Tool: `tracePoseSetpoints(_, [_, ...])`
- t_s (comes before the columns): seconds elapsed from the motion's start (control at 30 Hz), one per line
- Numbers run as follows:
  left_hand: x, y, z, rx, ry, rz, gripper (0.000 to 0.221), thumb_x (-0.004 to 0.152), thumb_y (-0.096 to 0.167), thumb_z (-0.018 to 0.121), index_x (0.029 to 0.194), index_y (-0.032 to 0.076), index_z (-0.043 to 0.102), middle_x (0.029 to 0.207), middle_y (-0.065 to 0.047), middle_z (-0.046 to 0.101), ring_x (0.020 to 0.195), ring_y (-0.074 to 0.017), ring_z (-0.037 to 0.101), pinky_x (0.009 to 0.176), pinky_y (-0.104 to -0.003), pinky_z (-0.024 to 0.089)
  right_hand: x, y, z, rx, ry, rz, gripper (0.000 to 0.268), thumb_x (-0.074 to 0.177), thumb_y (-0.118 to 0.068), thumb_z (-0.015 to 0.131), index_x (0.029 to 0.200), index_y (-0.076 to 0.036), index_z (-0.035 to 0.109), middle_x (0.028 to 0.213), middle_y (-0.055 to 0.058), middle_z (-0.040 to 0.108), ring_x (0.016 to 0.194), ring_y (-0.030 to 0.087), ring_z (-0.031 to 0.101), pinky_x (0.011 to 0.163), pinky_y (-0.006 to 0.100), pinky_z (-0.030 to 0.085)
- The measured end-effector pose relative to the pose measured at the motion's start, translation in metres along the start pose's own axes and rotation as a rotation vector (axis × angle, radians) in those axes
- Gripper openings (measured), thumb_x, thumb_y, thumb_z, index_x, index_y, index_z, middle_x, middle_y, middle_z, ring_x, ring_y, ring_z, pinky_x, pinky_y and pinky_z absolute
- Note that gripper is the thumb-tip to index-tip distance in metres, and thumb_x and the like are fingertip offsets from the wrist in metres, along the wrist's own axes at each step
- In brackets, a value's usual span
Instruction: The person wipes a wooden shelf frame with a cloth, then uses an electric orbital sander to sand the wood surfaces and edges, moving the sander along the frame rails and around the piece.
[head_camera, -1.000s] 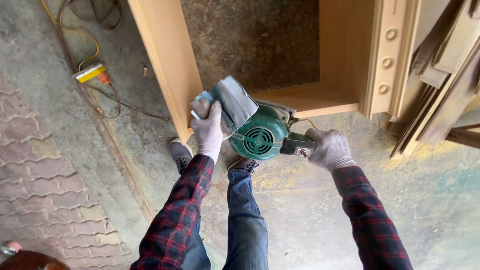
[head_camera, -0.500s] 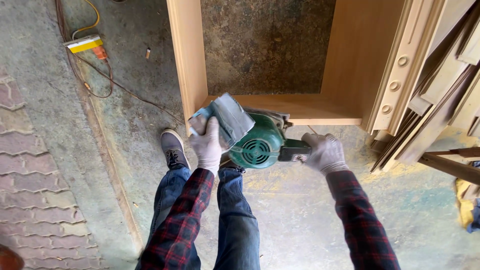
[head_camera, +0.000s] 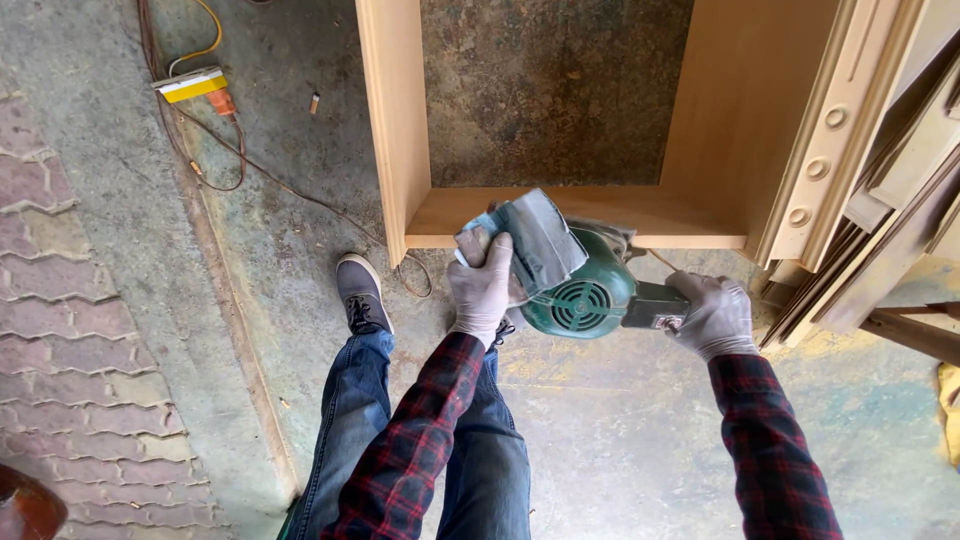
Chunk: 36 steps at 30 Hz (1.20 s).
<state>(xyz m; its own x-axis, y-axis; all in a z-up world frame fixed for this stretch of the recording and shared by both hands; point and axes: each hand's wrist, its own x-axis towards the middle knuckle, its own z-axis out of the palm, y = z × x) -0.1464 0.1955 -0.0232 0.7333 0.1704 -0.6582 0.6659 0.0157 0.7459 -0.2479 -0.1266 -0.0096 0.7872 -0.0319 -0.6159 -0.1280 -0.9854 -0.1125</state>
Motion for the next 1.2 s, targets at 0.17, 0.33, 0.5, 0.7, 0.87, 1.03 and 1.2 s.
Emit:
tracePoseSetpoints(0.17, [0.012,0.005,-0.028,0.060,-0.016,0.005,0.032,0.089,0.033,0.076,0.101,0.004,0.072,0.094,-0.009,0.077,0.081,-0.0179,0.075,0.075,-0.037,0.065,0.005,-0.026,0.006,0.096,0.099,-0.026,0.024,0.080,-0.022,0.080,0.102,-0.023,0.071,0.092,0.000,0.077,0.068,0.012,0.065,0.066,0.031,0.056])
tracePoseSetpoints(0.33, [0.011,0.076,-0.046,-0.071,0.245,-0.284,0.029,0.089,0.027,0.072,0.106,0.005,0.066,0.093,-0.003,0.070,0.075,-0.0178,0.071,0.059,-0.045,0.064,0.020,-0.096,-0.045,0.095,-0.295,0.117,0.025,0.087,-0.030,0.074,0.110,-0.023,0.067,0.097,0.001,0.075,0.066,0.010,0.062,0.062,0.031,0.057])
tracePoseSetpoints(0.5, [0.036,0.037,-0.084,0.166,0.202,0.085,0.032,0.098,0.028,0.076,0.107,-0.003,0.073,0.096,-0.010,0.071,0.080,-0.0181,0.065,0.068,-0.034,0.053,0.014,-0.113,-0.010,0.126,-0.241,0.067,0.019,0.090,-0.021,0.069,0.108,-0.021,0.065,0.089,0.005,0.074,0.063,0.016,0.063,0.067,0.036,0.055])
tracePoseSetpoints(0.7, [0.025,0.081,-0.041,0.391,0.225,0.123,0.036,0.097,0.031,0.076,0.114,-0.001,0.070,0.106,-0.008,0.073,0.093,-0.0165,0.068,0.080,-0.032,0.054,-0.013,-0.100,0.008,0.286,0.109,0.038,0.021,0.078,-0.022,0.078,0.093,-0.016,0.064,0.079,0.008,0.072,0.065,0.025,0.069,0.068,0.041,0.055])
tracePoseSetpoints(0.87, [0.049,0.058,0.015,0.054,-0.038,0.257,0.037,0.092,0.025,0.078,0.113,-0.006,0.070,0.110,-0.012,0.075,0.095,-0.0186,0.073,0.083,-0.035,0.059,-0.047,-0.087,0.019,0.458,0.324,0.176,0.031,0.069,-0.027,0.086,0.089,-0.016,0.066,0.075,0.007,0.072,0.063,0.028,0.070,0.066,0.043,0.054])
tracePoseSetpoints(1.03, [0.032,0.076,0.105,0.331,-0.338,0.383,0.030,0.091,0.029,0.077,0.094,-0.001,0.075,0.089,-0.007,0.077,0.075,-0.0175,0.074,0.066,-0.035,0.060,-0.076,-0.069,0.067,0.528,0.427,0.430,0.029,0.067,-0.021,0.083,0.091,-0.018,0.067,0.078,0.004,0.073,0.067,0.029,0.070,0.067,0.043,0.054])
tracePoseSetpoints(1.2, [0.024,0.070,0.178,0.476,-0.532,0.287,0.036,0.089,0.039,0.072,0.087,0.004,0.075,0.074,-0.005,0.073,0.059,-0.0155,0.070,0.054,-0.033,0.061,-0.093,-0.049,0.074,0.610,0.438,0.604,0.026,0.069,-0.023,0.081,0.090,-0.017,0.068,0.077,0.007,0.074,0.068,0.030,0.070,0.066,0.042,0.054])
